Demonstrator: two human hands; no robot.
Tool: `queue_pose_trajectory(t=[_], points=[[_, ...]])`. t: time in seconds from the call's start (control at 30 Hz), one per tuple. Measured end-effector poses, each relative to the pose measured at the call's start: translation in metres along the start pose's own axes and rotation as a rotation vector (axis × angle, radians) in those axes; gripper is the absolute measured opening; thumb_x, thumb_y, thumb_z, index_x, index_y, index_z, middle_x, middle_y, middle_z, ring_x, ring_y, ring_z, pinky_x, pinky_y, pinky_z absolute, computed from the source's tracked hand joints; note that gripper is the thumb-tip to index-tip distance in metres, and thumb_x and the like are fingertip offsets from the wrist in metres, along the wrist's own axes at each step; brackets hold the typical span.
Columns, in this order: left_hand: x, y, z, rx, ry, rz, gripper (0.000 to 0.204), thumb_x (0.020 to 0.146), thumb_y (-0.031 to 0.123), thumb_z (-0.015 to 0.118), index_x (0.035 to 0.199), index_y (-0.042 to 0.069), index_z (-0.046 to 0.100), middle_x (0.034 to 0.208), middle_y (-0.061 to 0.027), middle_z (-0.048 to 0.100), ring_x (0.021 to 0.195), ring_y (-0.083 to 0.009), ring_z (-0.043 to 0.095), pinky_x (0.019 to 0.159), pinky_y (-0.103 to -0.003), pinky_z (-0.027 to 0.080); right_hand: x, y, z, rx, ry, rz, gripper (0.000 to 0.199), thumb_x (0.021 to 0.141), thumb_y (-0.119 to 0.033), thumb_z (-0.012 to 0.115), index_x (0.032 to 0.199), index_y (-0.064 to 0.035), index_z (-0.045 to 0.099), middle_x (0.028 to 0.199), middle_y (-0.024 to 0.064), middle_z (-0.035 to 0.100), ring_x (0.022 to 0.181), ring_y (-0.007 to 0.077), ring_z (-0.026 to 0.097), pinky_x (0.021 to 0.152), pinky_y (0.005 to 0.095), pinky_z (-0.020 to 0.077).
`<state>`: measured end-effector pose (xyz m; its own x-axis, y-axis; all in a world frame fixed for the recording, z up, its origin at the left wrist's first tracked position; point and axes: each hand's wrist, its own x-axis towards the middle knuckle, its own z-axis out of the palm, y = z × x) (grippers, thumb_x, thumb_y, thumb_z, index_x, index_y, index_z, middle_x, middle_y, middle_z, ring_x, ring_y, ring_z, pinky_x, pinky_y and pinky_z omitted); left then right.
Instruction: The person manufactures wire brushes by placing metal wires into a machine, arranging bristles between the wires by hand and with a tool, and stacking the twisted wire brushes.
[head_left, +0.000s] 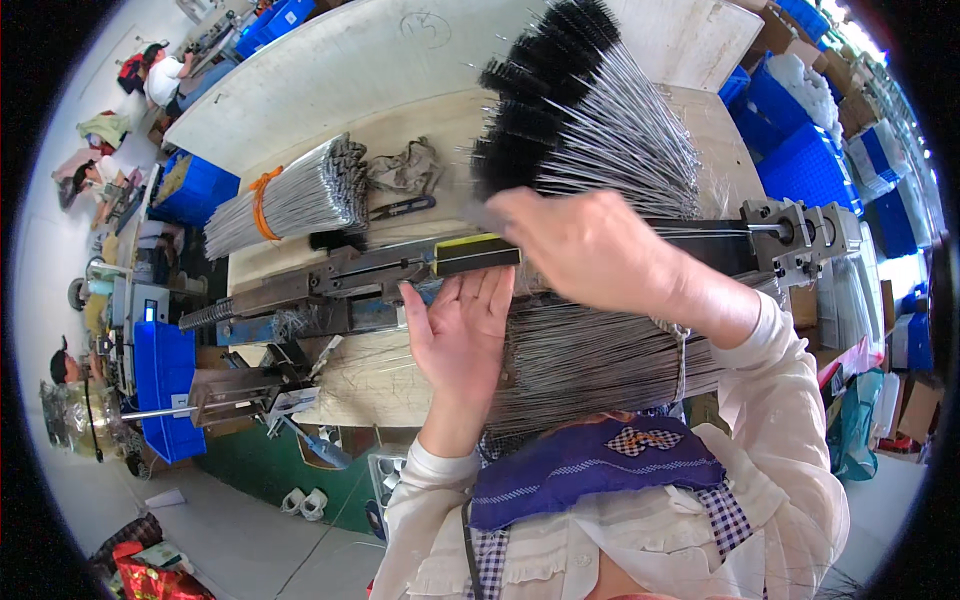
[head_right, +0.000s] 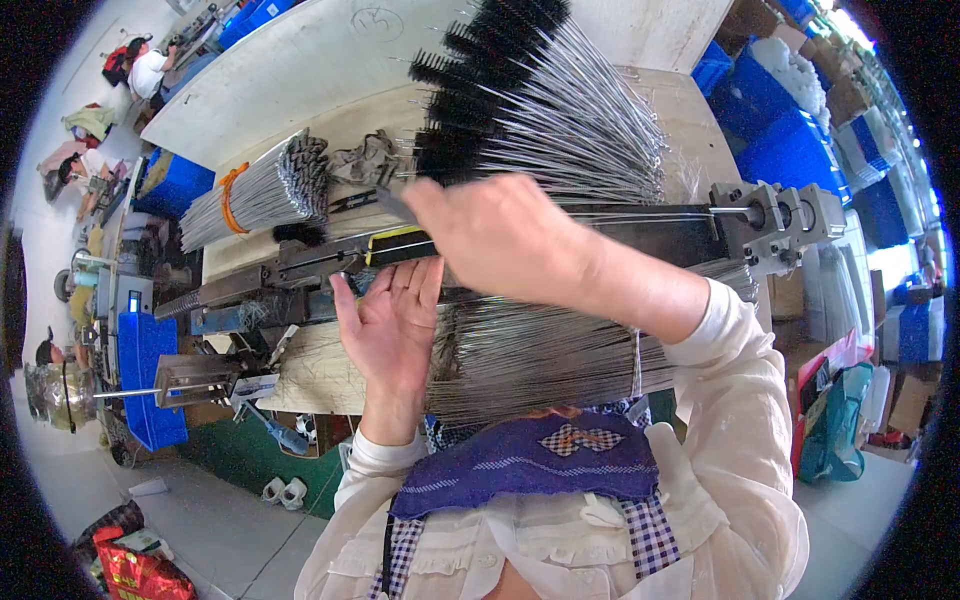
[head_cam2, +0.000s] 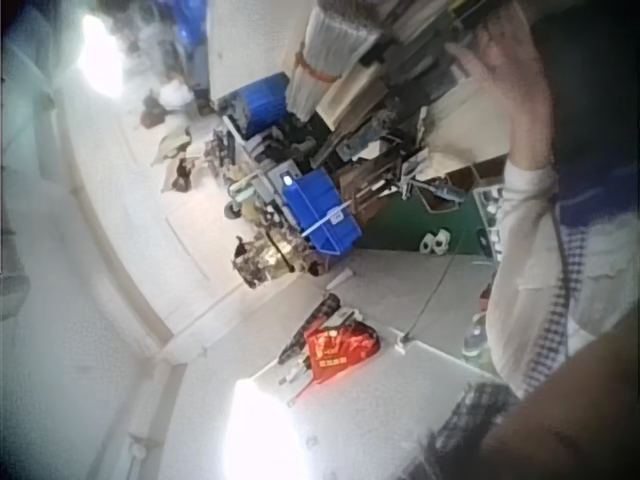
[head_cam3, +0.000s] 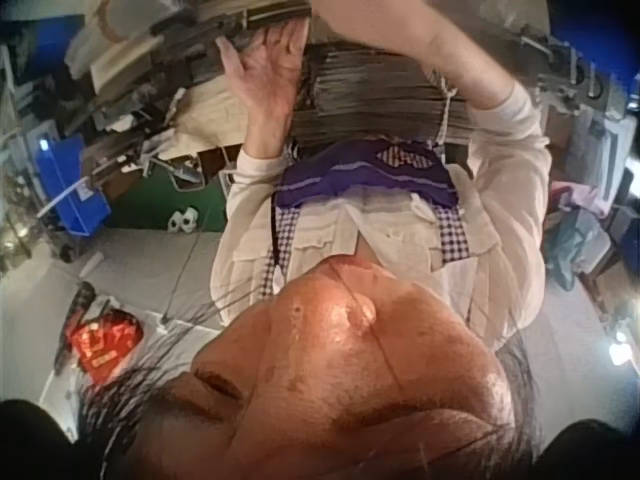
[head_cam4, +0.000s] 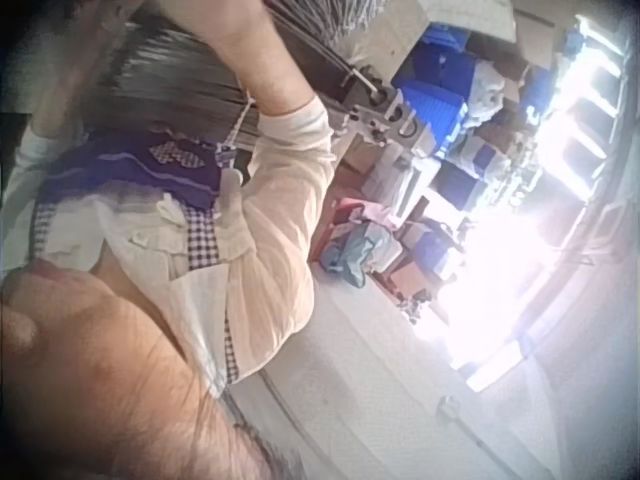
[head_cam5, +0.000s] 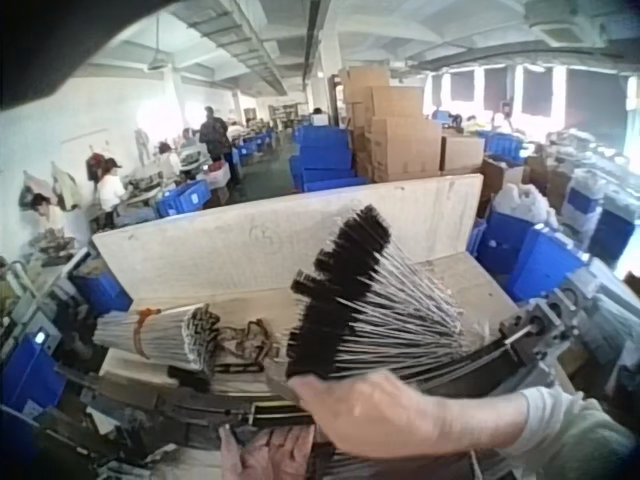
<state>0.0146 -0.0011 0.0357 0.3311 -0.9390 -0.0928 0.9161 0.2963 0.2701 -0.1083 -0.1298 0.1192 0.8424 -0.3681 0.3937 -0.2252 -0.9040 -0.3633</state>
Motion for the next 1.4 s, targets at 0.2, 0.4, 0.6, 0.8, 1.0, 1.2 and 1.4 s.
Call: queue_pose_trajectory(t=[0.2, 0.4, 0.6, 0.8, 1.0, 1.2, 1.4], points=[[0.003, 0.007, -0.016, -0.035, -0.193, -0.064, 0.071, 0.098, 0.056, 0.031, 0.119, -0.008, 0.053, 0.129, -0.0210, 0.052, 0.124, -0.0339, 0.046, 0.105, -0.042, 0.037, -0.008, -0.015, 0.016, -0.312, -0.135, -0.149, 0.031, 0.067, -0.008, 0.063, 0.090, 0.0118, 0.061, 0.060, 0.0104, 0.064, 0.058, 0.0221, 0.067, 0.043, 0.0312, 0.0470], [0.004, 0.011, -0.001, 0.129, 0.009, -0.106, 0.061, 0.099, 0.049, 0.036, 0.119, -0.007, 0.052, 0.128, -0.0197, 0.053, 0.124, -0.0295, 0.048, 0.104, -0.039, 0.038, -0.007, -0.011, 0.019, -0.327, -0.221, -0.193, 0.039, 0.067, -0.008, 0.061, 0.099, 0.0142, 0.058, 0.058, 0.0100, 0.061, 0.055, 0.0226, 0.065, 0.045, 0.0310, 0.0473], [0.007, 0.004, -0.015, 0.209, 0.056, -0.094, 0.037, 0.097, 0.019, 0.048, 0.124, -0.006, 0.048, 0.127, -0.0171, 0.053, 0.124, -0.0290, 0.048, 0.110, -0.042, 0.036, -0.048, -0.002, 0.013, -0.219, -0.188, -0.081, 0.026, 0.072, -0.006, 0.060, 0.095, 0.0073, 0.056, 0.069, 0.0112, 0.061, 0.065, 0.0234, 0.067, 0.048, 0.0330, 0.0496], [0.006, -0.033, -0.034, 0.377, 0.133, -0.002, 0.031, 0.090, 0.009, 0.054, 0.119, -0.003, 0.053, 0.125, -0.0146, 0.055, 0.124, -0.0284, 0.048, 0.111, -0.042, 0.032, -0.108, 0.052, 0.042, -0.232, -0.481, -0.093, 0.012, 0.074, -0.012, 0.062, 0.083, -0.0047, 0.058, 0.078, 0.0062, 0.060, 0.071, 0.0246, 0.065, 0.059, 0.0365, 0.0526], [-0.042, -0.022, 0.010, 0.392, 0.013, -0.287, 0.047, 0.095, 0.021, 0.050, 0.134, -0.003, 0.043, 0.143, -0.0232, 0.040, 0.134, -0.0349, 0.038, 0.111, -0.046, 0.031, -0.105, 0.059, 0.058, -0.233, -0.572, -0.240, 0.008, 0.078, -0.012, 0.055, 0.076, -0.0054, 0.060, 0.077, 0.0057, 0.059, 0.072, 0.0240, 0.064, 0.060, 0.0355, 0.0522], [-0.109, 0.054, -0.048, 2.155, 0.345, 0.762, 0.065, 0.088, 0.010, 0.061, 0.144, -0.004, 0.030, 0.149, -0.0240, 0.031, 0.135, -0.0406, 0.035, 0.110, -0.048, 0.030, -0.114, 0.047, 0.016, 0.009, -0.487, -0.059, 0.016, 0.076, -0.010, 0.063, 0.088, -0.0015, 0.056, 0.082, 0.0111, 0.062, 0.074, 0.0280, 0.065, 0.061, 0.0392, 0.0518], [-0.226, 0.209, -0.156, 2.359, 1.644, 0.509, 0.081, 0.082, 0.024, 0.065, 0.150, 0.010, 0.023, 0.133, -0.0272, 0.048, 0.120, -0.0405, 0.050, 0.102, -0.045, 0.039, -0.142, 0.052, -0.042, 0.268, 0.137, 0.225, 0.018, 0.083, -0.004, 0.063, 0.098, -0.0008, 0.054, 0.083, 0.0110, 0.059, 0.071, 0.0253, 0.059, 0.062, 0.0351, 0.0479]])
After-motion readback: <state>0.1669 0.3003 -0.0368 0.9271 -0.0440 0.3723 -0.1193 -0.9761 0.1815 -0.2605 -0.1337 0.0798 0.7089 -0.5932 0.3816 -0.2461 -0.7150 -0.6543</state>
